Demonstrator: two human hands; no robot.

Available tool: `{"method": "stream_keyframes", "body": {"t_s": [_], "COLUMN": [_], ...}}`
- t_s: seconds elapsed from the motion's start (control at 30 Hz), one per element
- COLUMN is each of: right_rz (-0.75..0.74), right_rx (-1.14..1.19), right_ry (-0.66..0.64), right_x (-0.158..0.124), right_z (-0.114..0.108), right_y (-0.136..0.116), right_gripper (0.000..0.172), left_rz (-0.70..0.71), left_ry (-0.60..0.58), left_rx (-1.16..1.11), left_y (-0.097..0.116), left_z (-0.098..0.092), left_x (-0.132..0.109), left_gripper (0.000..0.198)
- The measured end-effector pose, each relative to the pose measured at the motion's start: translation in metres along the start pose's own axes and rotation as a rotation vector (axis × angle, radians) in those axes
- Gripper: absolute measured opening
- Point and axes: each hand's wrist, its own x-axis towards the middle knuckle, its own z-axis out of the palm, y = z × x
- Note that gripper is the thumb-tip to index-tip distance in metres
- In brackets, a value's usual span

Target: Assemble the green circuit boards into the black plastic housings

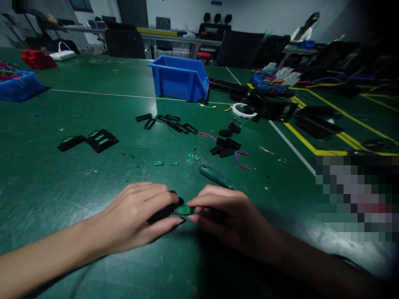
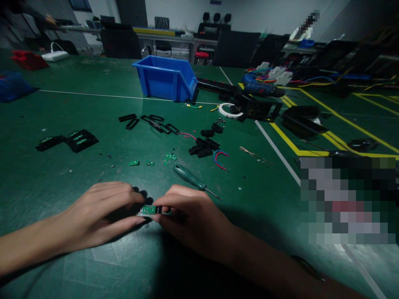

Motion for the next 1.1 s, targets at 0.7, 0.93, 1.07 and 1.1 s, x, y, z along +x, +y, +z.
{"method": "stream_keyframes", "body": {"t_s": [0.7,0.93,1.07,1.1], "right_rz": [-0.053,-0.037,0.002,0.009], "right_rx": [0.018,0.002,-0.009,-0.014], "right_ry": [-0.034,-0.044,-0.039,-0.041], "right_x": [-0.0002,-0.0013,-0.0023,-0.0025], "right_z": [-0.0029,-0.0016,0.0010,0.0015], "right_y": [-0.0030,-0.0014,-0.0002,-0.0003], "right_gripper": [0.018,0.019,0.016,0.016], "left_rz": [0.302,0.301,0.291,0.289], "left_ry": [0.071,0.059,0.051,0.054], "left_rx": [0.188,0.173,0.152,0.149], "left_y": [0.0007,0.0009,0.0007,0.0008], "left_z": [-0.0048,-0.0056,-0.0052,-0.0050], "left_x": [-0.0035,-0.0039,-0.0050,-0.0052], "left_gripper": [0.026,0.027,0.026,0.026]}}
